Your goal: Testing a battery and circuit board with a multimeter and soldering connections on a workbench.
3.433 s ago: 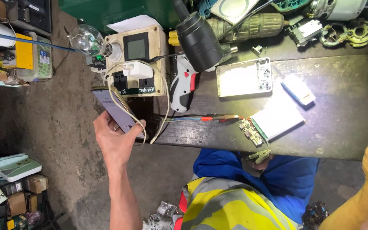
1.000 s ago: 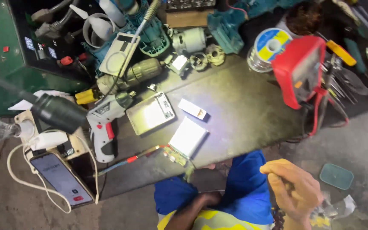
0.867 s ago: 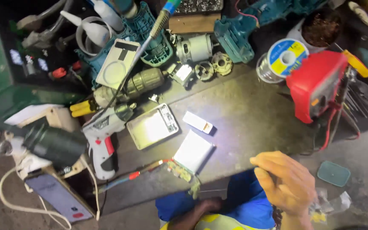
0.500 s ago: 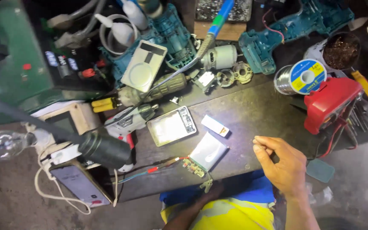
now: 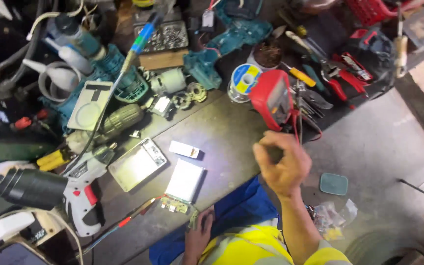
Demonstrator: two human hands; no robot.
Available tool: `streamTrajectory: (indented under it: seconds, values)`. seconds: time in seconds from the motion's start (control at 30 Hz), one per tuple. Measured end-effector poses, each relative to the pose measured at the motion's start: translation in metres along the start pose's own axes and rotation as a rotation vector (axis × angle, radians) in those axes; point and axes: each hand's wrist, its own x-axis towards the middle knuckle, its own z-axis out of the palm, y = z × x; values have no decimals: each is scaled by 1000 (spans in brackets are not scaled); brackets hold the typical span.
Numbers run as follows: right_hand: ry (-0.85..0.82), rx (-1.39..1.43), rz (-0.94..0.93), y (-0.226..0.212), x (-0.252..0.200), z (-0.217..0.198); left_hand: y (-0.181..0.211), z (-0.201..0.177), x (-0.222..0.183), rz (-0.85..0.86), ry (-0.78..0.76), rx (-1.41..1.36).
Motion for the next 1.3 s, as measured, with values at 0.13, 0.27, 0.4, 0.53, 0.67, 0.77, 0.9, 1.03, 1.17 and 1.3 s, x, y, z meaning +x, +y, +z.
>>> streamTrajectory:
  seconds: [0.13,0.27,0.4,0.53,0.67,0.77,0.9,1.03,1.17,1.3]
  values:
    - [178,-240,-174,31,36,-32,2,-26,-16,-119,33,-168]
    - [-67,-279,-179,55,60,-23,27,-33,-19,-285,13,-143]
    - [-120,-362,-196,54,59,-9,66,-55,-9,-199,-59,-145]
    - [11,-171,-73,40,25,-24,77,-62,-6,-171,-125,-105]
    - [-79,-282,107,29,6,-41,82,-68,-4,-100,-93,-193]
    - [-205,-146,149,24,13,-49,98,-76,6,-100,-138,-194]
    - [-449,-195,332,20,28,-53,116,-81,14,-53,-187,-191]
    - [-686,-392,235,19,41,-42,110,-70,12,1,-145,-193]
    - [-833,-426,358,13,48,-22,124,-79,12,23,-90,-212]
    - [-537,-659,164,26,38,-20,162,-115,12,160,-195,-256]
